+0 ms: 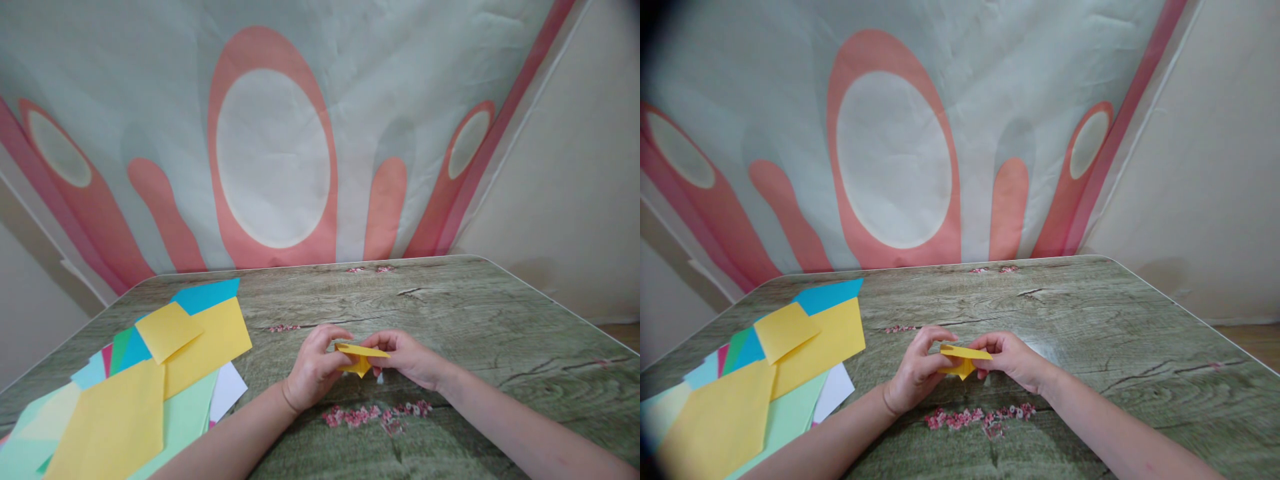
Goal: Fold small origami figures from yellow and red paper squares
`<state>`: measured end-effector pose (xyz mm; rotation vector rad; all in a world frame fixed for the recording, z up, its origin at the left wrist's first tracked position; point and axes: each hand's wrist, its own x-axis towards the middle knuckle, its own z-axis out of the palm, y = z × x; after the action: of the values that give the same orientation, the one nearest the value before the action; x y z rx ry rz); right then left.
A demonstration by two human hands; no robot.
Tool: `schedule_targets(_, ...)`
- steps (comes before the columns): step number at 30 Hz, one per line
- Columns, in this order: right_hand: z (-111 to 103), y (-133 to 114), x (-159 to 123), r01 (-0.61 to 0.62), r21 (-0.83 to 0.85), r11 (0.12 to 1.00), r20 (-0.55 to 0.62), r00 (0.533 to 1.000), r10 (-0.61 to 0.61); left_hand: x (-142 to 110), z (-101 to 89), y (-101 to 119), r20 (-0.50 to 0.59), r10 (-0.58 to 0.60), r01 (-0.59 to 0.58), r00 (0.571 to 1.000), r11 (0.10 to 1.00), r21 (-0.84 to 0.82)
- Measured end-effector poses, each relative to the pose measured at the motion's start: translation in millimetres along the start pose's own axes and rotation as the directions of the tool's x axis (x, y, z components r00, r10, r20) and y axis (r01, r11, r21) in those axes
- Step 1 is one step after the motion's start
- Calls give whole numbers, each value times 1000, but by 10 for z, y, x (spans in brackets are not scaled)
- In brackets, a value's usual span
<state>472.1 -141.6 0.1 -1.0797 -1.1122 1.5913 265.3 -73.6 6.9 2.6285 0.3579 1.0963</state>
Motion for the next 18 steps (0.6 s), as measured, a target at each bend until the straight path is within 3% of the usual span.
schedule_targets(7, 26, 0, 9, 7, 34, 999, -51, 999, -5, 9, 3, 12, 2, -8, 9, 1000, 998, -64)
schedule_targets(10, 25, 5, 19, -3, 119, 993, -132, 991, 19, 35, 18, 83, -65, -126, 112, 990, 975, -191)
schedule_targets(13, 18, 6, 32, -3, 220, 975, -215, 975, 51, 60, 72, 181, -108, -380, 301, 919, 851, -430)
schedule_targets(16, 38, 5, 39, 8, 236, 972, -234, 971, 49, 80, 166, 246, 7, -616, 483, 788, 612, -626)
schedule_targets(18, 74, 8, 42, 30, 195, 980, -243, 970, 18, 96, 232, 257, 137, -673, 584, 727, 500, -640)
